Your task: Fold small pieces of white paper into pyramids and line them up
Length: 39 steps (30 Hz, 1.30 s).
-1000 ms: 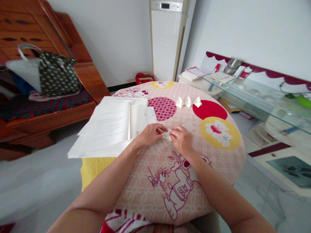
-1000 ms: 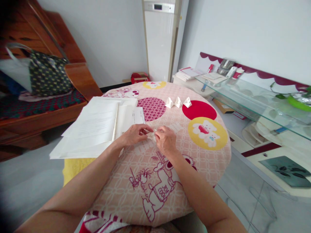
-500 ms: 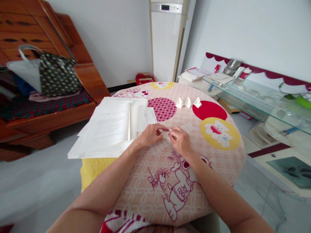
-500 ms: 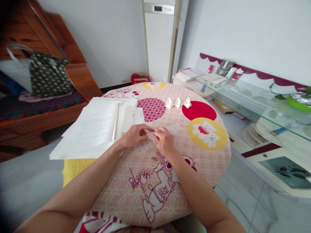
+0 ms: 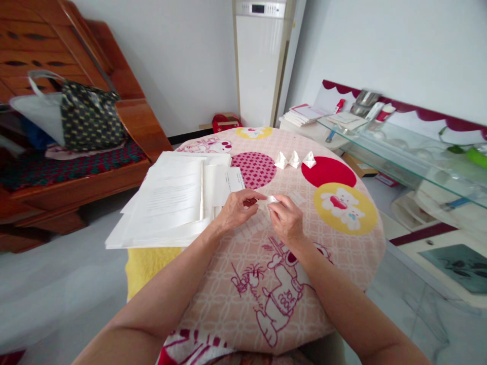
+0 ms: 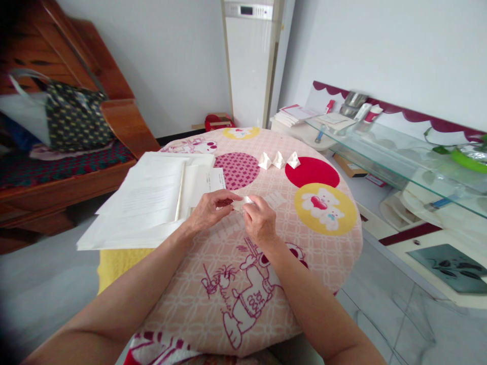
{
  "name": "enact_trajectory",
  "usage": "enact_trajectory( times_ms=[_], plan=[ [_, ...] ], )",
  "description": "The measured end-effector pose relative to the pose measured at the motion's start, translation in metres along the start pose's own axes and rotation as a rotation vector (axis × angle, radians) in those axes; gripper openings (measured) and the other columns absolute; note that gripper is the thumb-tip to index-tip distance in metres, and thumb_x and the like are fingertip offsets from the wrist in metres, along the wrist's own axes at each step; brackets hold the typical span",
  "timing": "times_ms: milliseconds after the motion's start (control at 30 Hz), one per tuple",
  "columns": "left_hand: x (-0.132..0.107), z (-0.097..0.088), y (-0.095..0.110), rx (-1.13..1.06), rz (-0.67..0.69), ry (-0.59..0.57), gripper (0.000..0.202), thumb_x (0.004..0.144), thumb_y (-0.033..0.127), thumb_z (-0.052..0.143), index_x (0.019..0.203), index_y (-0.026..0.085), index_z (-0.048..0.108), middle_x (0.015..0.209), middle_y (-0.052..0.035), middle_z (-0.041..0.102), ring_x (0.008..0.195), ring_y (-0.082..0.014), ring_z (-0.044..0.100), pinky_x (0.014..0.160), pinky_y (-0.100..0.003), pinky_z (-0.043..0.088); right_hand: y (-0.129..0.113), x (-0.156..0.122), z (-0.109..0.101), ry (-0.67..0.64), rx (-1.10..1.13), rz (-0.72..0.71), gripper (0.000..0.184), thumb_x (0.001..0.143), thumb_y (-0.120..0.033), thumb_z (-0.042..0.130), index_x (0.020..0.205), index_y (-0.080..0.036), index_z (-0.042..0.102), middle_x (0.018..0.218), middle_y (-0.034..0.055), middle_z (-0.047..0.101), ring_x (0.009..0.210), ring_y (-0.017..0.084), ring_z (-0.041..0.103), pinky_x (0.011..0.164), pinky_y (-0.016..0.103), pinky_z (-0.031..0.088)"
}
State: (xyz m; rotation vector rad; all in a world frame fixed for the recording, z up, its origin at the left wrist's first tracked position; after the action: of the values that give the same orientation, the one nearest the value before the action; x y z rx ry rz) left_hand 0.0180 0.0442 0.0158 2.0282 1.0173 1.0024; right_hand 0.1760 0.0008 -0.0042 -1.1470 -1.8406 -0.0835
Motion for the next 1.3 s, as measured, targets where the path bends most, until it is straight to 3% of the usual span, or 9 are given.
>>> enact_trajectory(
  times_ms=[200,400,500,600,900,967,1033,1167,1300],
  plan=[
    [0.0,0.004,-0.006,-0.021,-0.061,0.046,0.033,0.074,0.008,0.055,0.098,0.015,0.077,0.091,-0.0054,0.077,0.079,-0.0138,0.067,0.074,-0.025,0.055,-0.007,0.001,-0.002,0.002,-0.03,-0.069,0.026,0.092,-0.012,0.048,0.086,-0.019,0.072,0.108,0.0148,0.07,0.096,0.024,0.068,0.082,0.036,0.056],
    [0.001,0.008,-0.015,-0.015,-0.111,0.118,0.014,0.073,0.009,0.058,0.081,0.015,0.069,0.078,-0.0021,0.072,0.07,-0.0121,0.064,0.067,-0.023,0.052,-0.011,0.001,0.001,-0.041,-0.042,-0.086,0.026,0.092,-0.013,0.049,0.089,-0.021,0.073,0.109,0.0138,0.07,0.098,0.025,0.067,0.084,0.037,0.057],
    [0.001,0.007,-0.018,-0.062,-0.155,0.119,0.02,0.074,0.013,0.06,0.094,0.015,0.066,0.072,0.0,0.07,0.064,-0.012,0.064,0.062,-0.022,0.051,-0.013,0.001,-0.001,-0.011,-0.016,-0.102,0.027,0.093,-0.012,0.047,0.089,-0.02,0.073,0.108,0.0145,0.07,0.097,0.024,0.068,0.083,0.036,0.057],
    [0.0,0.01,-0.018,-0.088,-0.199,0.032,0.025,0.081,0.018,0.059,0.106,0.015,0.064,0.06,0.0039,0.065,0.052,-0.0108,0.061,0.057,-0.022,0.048,-0.01,0.001,-0.002,-0.003,0.02,-0.053,0.027,0.091,-0.011,0.048,0.089,-0.021,0.073,0.107,0.0128,0.071,0.096,0.023,0.069,0.083,0.035,0.057],
    [-0.002,0.008,-0.005,0.012,-0.135,0.022,0.033,0.079,0.008,0.052,0.107,0.016,0.068,0.055,0.0064,0.056,0.051,-0.0087,0.056,0.055,-0.019,0.045,0.001,0.006,-0.007,0.034,0.272,0.138,0.015,0.087,-0.017,0.058,0.083,-0.022,0.073,0.095,0.0085,0.074,0.087,0.021,0.07,0.079,0.035,0.057],
    [-0.001,0.008,-0.006,0.077,-0.129,0.024,0.033,0.08,0.008,0.053,0.109,0.016,0.068,0.06,0.0051,0.06,0.054,-0.0092,0.057,0.057,-0.02,0.047,0.005,0.006,-0.006,0.015,0.313,0.198,0.013,0.084,-0.019,0.06,0.081,-0.022,0.072,0.092,0.0075,0.074,0.085,0.021,0.07,0.077,0.034,0.056],
    [-0.001,0.01,-0.007,0.124,-0.104,0.035,0.033,0.08,0.011,0.057,0.111,0.016,0.066,0.077,0.0006,0.069,0.064,-0.0107,0.063,0.061,-0.021,0.05,0.01,0.005,-0.003,-0.005,0.34,0.269,0.011,0.082,-0.02,0.061,0.079,-0.022,0.071,0.09,0.0067,0.074,0.084,0.021,0.069,0.073,0.032,0.055],
    [-0.002,0.015,0.002,0.145,0.012,0.058,0.027,0.08,0.014,0.061,0.107,0.018,0.065,0.114,-0.0069,0.07,0.1,-0.0182,0.067,0.074,-0.026,0.056,0.019,0.003,0.003,-0.048,0.412,0.391,0.009,0.079,-0.022,0.063,0.075,-0.02,0.071,0.081,0.0048,0.072,0.073,0.018,0.065,0.064,0.028,0.05],
    [-0.005,0.019,0.012,0.166,0.094,0.044,0.015,0.081,0.012,0.061,0.094,0.018,0.064,0.111,-0.0075,0.071,0.106,-0.0206,0.066,0.088,-0.033,0.054,0.021,0.001,0.009,-0.085,0.474,0.472,0.009,0.076,-0.024,0.064,0.072,-0.019,0.07,0.073,0.0024,0.069,0.064,0.015,0.06,0.058,0.026,0.045]
  ],
)
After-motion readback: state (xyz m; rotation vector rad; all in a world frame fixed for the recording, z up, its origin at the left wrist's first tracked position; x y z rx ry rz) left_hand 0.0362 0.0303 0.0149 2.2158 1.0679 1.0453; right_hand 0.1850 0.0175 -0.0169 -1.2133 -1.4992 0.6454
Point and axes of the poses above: each hand's wrist, its own x-axis towards the middle knuckle, its own z-axis out of the palm, y = z × x, the point moved 5 cm from there along x, towards the middle knuckle
